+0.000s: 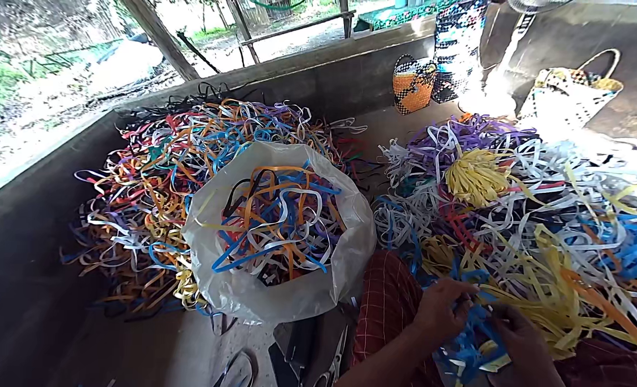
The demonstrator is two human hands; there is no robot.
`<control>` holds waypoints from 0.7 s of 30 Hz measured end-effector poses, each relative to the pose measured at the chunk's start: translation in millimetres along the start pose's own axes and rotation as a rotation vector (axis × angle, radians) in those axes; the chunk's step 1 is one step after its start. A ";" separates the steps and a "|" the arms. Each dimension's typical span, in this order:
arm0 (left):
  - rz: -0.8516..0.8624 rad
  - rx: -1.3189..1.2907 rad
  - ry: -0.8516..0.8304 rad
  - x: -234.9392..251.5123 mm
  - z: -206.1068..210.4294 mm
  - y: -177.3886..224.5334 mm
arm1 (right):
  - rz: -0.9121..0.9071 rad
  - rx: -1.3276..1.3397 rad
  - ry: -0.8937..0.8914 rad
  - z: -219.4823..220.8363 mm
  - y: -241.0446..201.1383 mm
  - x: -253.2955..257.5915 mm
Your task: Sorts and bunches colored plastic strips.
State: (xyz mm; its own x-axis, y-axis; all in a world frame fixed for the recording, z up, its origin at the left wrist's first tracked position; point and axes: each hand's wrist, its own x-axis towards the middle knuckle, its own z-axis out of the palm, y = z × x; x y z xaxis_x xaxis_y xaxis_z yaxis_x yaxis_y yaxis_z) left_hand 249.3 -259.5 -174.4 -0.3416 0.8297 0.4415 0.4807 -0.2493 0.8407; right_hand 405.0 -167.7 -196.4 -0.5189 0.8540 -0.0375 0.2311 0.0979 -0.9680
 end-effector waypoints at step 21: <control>-0.033 0.253 -0.200 56.5 39.2 -13.7 | -0.103 -0.284 0.176 4.1 -23.5 41.8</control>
State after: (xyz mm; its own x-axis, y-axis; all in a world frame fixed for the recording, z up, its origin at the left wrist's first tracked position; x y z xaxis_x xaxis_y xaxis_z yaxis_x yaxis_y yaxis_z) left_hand 255.0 -189.6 -173.3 -0.2070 0.9233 0.3235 0.6659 -0.1092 0.7380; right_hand 374.5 -136.4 -176.3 -0.4075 0.9047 0.1241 0.4177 0.3055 -0.8557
